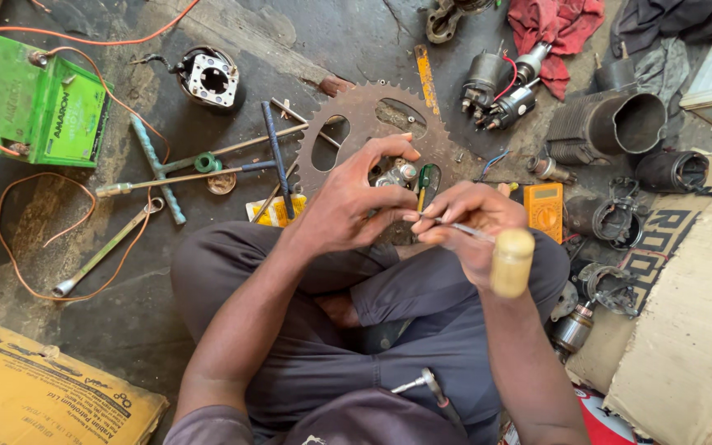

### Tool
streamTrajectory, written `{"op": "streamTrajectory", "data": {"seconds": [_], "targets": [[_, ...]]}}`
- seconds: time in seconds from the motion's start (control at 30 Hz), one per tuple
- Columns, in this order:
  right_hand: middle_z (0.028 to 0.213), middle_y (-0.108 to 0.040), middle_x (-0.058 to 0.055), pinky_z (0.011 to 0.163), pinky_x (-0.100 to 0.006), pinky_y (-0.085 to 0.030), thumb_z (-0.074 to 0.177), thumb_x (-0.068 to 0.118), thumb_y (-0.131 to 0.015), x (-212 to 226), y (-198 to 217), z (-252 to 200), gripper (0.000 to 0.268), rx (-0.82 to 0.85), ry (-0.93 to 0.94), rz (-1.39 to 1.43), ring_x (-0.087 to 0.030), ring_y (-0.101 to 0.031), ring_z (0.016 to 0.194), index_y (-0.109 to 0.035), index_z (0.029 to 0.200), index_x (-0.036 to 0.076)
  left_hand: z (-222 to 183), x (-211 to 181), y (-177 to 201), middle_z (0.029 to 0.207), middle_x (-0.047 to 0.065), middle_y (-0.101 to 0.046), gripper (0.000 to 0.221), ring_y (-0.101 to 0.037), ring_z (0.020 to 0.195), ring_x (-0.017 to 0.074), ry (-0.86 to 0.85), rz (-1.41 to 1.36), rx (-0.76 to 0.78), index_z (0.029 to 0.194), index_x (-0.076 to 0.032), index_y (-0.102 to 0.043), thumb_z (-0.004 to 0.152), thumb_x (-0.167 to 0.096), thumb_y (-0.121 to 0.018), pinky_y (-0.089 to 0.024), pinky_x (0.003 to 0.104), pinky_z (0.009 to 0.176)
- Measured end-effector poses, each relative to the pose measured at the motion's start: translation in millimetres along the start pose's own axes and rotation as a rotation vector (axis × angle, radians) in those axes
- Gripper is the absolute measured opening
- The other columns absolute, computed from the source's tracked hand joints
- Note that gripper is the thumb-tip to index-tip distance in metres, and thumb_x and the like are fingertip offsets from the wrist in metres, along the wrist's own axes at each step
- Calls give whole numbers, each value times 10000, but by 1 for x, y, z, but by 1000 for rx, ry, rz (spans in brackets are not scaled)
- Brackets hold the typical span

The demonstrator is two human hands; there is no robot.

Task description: The person sits on the floor and uses a screwdriver and a small hammer to adjust and tap components on a small cylindrical electrical part. The person repeatedly taps the tool handle with the hammer while holding the part steady.

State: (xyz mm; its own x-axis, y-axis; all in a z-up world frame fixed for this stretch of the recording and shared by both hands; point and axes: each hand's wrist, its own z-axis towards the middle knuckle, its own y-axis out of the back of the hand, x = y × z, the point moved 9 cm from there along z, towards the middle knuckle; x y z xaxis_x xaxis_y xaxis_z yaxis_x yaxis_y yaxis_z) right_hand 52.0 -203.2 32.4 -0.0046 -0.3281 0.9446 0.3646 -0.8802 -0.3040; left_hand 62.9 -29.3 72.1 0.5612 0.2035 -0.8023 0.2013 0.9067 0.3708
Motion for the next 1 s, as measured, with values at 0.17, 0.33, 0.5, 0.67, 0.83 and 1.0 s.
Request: {"op": "streamTrajectory", "data": {"seconds": [0.17, 0.33, 0.5, 0.67, 0.83, 1.0], "targets": [[1085, -702, -188, 809, -354, -641, 1029, 110, -706, 2, 21, -13, 187, -175, 10, 19, -242, -744, 915, -618, 1135, -18, -4, 3, -2, 1382, 143, -552, 271, -559, 1374, 373, 18, 29, -18, 1064, -135, -689, 859, -184, -859, -501, 458, 1116], [1085, -701, -157, 886, -348, -617, 1087, 56, -677, 16, 29, -2, 149, -238, 139, -230, -240, -723, 1014, -615, 1173, -49, -5, 10, -2, 1437, 155, -531, 769, -552, 1366, 377, 25, -49, -75, 1451, -92, -424, 844, -131, -894, -490, 444, 1147], [1053, -733, -147, 853, -336, -643, 1043, 3, -691, 29, 6, 25, 101, -186, 155, -397, -232, -745, 978, -661, 1122, -52, -6, 27, -10, 1393, 158, -568, 909, -590, 1315, 365, 95, 6, -67, 1474, -33, -370, 719, -38, -874, -502, 414, 1110], [991, -735, -125, 828, -292, -630, 1000, -70, -724, 56, -27, 39, 79, -107, 273, -721, -202, -752, 927, -671, 1052, -43, -11, 35, -17, 1326, 161, -580, 781, -610, 1234, 373, 128, 40, -47, 1393, -55, -458, 723, -33, -858, -511, 412, 1047], [968, -733, -142, 815, -311, -619, 859, -134, -710, 76, -49, 39, 194, 33, 363, -958, -226, -756, 893, -686, 1023, -33, -12, 29, -19, 1297, 160, -582, 748, -596, 1224, 378, 73, 78, -42, 1363, -52, -481, 714, -35, -853, -482, 437, 1056], [982, -737, -136, 765, -300, -623, 861, -128, -662, 80, -50, 36, 199, 54, 365, -961, -228, -762, 890, -688, 1036, -36, -12, 27, -19, 1294, 156, -586, 747, -596, 1230, 367, 72, 88, -40, 1362, -52, -486, 711, -23, -852, -478, 430, 1066]]}}
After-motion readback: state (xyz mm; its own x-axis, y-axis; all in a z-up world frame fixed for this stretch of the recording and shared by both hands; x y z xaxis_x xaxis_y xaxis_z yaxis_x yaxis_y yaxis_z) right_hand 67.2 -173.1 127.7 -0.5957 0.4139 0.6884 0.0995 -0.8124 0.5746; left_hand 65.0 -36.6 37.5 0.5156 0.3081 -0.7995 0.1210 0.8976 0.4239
